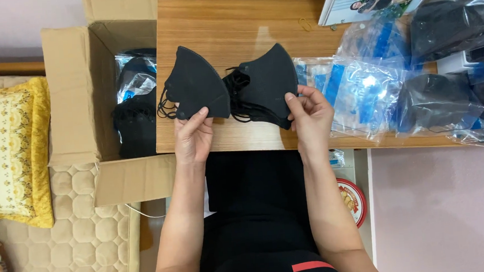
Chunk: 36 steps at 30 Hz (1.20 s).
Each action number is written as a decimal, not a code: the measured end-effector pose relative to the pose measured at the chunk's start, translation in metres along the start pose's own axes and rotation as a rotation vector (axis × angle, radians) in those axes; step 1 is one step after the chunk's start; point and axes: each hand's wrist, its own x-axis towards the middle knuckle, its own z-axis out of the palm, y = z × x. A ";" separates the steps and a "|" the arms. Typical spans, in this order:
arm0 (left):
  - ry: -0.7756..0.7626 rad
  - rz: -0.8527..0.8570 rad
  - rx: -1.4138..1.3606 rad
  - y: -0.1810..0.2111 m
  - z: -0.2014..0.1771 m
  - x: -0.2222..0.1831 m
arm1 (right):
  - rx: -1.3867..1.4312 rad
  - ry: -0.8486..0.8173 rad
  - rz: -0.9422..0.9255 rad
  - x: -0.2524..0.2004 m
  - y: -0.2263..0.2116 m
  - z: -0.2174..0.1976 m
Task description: The person is taking black face masks from a cardboard box, unfolding them to check for defects, and then sliding them into individual clear plastic packaging bags.
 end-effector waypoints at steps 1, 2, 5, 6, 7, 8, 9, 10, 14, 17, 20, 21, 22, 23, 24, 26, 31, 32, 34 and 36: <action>0.002 -0.001 0.000 0.001 0.004 -0.001 | -0.074 0.004 -0.041 0.000 0.004 0.000; 0.002 -0.003 0.002 -0.001 -0.001 0.001 | -0.073 0.006 -0.040 0.000 0.004 0.000; -0.006 0.017 -0.004 -0.002 -0.003 0.002 | -0.175 0.015 -0.131 -0.003 0.004 0.000; -0.008 0.014 -0.008 0.000 0.006 -0.002 | -0.221 0.024 -0.164 -0.005 0.003 0.001; -0.011 0.011 -0.012 0.003 0.015 -0.005 | -0.266 0.032 -0.198 -0.006 0.001 0.002; -0.010 0.012 -0.011 0.002 0.014 -0.005 | -0.266 0.030 -0.197 -0.008 -0.002 0.003; -0.009 0.006 0.001 0.001 0.014 -0.005 | -0.326 0.029 -0.246 -0.009 -0.005 0.003; -0.008 -0.001 0.014 0.000 0.014 -0.005 | -0.387 0.027 -0.296 -0.011 -0.008 0.004; -0.026 -0.004 0.049 -0.001 0.013 -0.003 | -0.462 0.013 -0.330 -0.013 -0.008 0.004; -0.037 -0.027 0.089 -0.004 0.003 0.001 | -0.510 0.020 -0.335 -0.012 -0.004 0.003; -0.040 -0.037 0.100 -0.007 0.000 0.002 | -0.526 0.016 -0.319 -0.011 -0.001 0.002; -0.059 -0.037 0.128 -0.006 0.006 -0.001 | -0.525 0.015 -0.322 -0.011 0.000 0.001; -0.079 -0.038 0.157 -0.004 0.013 -0.004 | -0.524 0.015 -0.325 -0.012 0.001 0.001; -0.081 -0.034 0.153 -0.005 0.011 -0.004 | -0.525 0.013 -0.330 -0.012 -0.001 0.001; -0.087 -0.039 0.167 -0.007 0.009 -0.004 | -0.533 0.010 -0.332 -0.013 -0.003 0.001; -0.096 -0.043 0.179 -0.010 0.004 -0.002 | -0.542 0.008 -0.338 -0.015 -0.008 0.002; -0.126 -0.069 0.223 -0.014 -0.004 0.002 | -0.479 -0.030 -0.461 -0.028 -0.025 0.009; -0.125 -0.068 0.221 -0.015 -0.007 0.003 | -0.481 -0.031 -0.462 -0.030 -0.029 0.014; -0.141 -0.074 0.233 -0.017 -0.012 0.006 | -0.437 -0.130 -0.473 -0.034 -0.036 0.022; -0.147 -0.073 0.234 -0.016 -0.009 0.005 | -0.415 -0.161 -0.484 -0.036 -0.036 0.033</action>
